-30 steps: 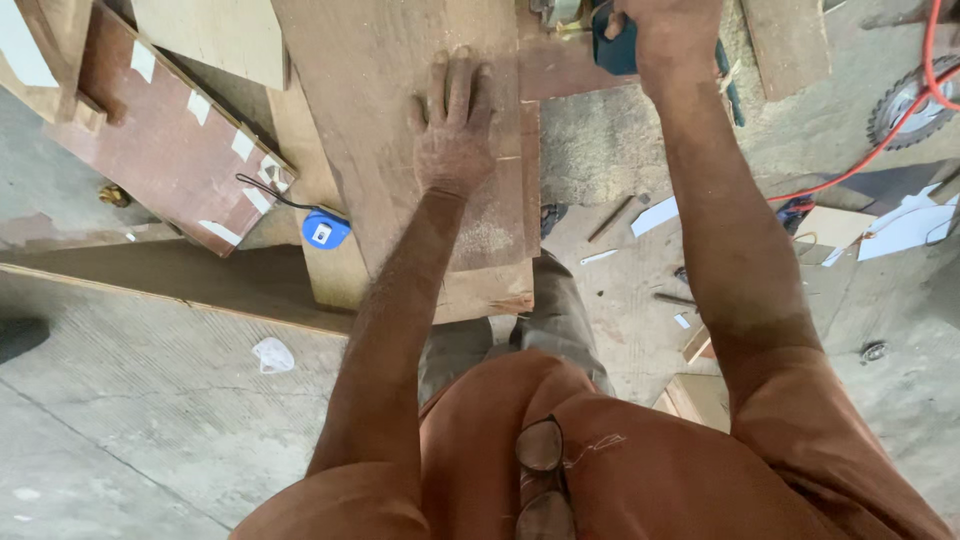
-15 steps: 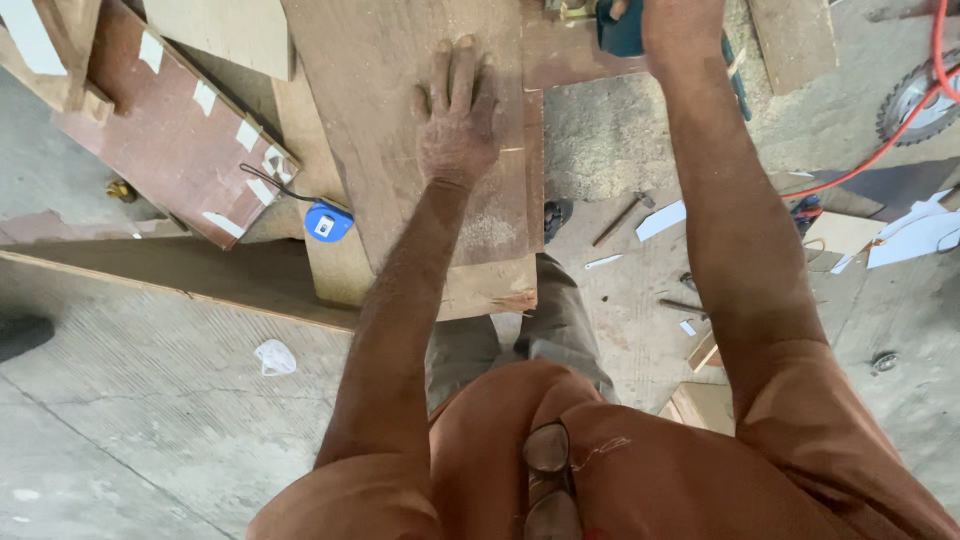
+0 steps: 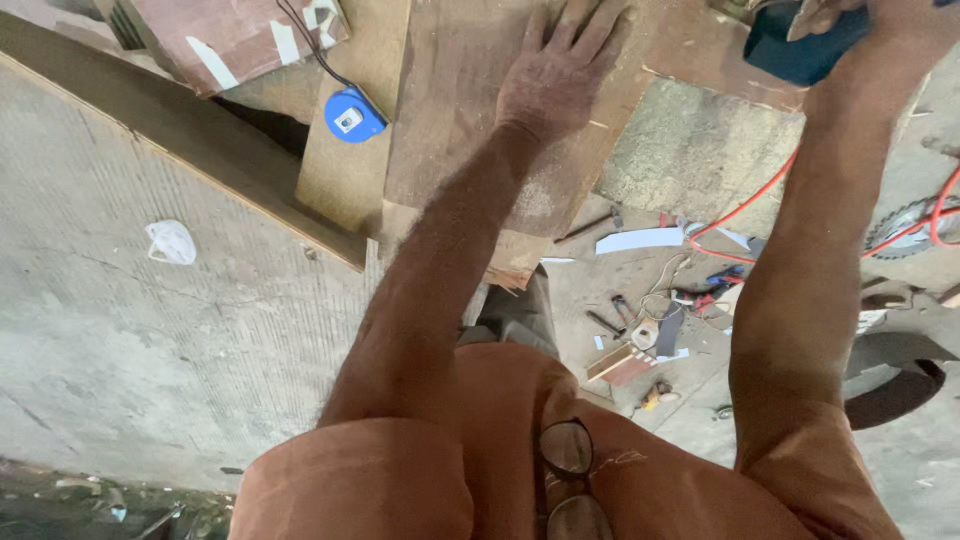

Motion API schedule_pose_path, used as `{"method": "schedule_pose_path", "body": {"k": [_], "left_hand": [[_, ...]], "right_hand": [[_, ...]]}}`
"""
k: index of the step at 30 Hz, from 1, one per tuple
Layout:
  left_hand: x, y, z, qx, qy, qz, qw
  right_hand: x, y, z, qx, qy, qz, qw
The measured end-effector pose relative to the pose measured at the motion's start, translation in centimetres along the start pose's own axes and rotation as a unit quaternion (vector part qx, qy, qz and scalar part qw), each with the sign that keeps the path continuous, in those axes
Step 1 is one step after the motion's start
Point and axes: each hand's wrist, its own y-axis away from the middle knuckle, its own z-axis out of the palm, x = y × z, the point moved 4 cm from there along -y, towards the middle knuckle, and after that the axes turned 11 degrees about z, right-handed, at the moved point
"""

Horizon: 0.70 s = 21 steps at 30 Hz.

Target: The person aligns a thin wooden strip on a larger plywood sheet, then uses a circular saw to cut along the strip. After cutting, the person removes the strip, measures the cut edge with a folding ruler, and marks the wood with a pencil.

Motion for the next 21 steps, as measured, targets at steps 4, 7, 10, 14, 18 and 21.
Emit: {"method": "schedule_pose_path", "body": {"k": [4, 7, 10, 14, 18, 21], "left_hand": [[-0.2, -0.1, -0.3, -0.010, 0.030, 0.004, 0.999], [-0.2, -0.1, -0.3, 0.003, 0.037, 0.006, 0.999], [0.0, -0.1, -0.1, -0.008, 0.026, 0.004, 1.000], [0.1, -0.2, 0.0, -0.009, -0.005, 0.008, 1.000], [-0.1, -0.2, 0.9, -0.036, 0.036, 0.006, 0.999], [0.0, -0.1, 1.0, 0.033, -0.002, 0.011, 0.999]], "right_hand": [[-1.0, 0.4, 0.7, 0.009, 0.015, -0.006, 1.000], [-0.8, 0.0, 0.9, 0.022, -0.024, 0.027, 0.999], [-0.7, -0.6, 0.6, 0.027, -0.016, 0.016, 0.999], [-0.2, -0.9, -0.3, 0.004, 0.033, 0.009, 0.999], [0.8, -0.7, -1.5, 0.024, 0.023, 0.013, 0.999], [1.5, -0.6, -2.3, 0.041, 0.006, 0.012, 0.999]]}}
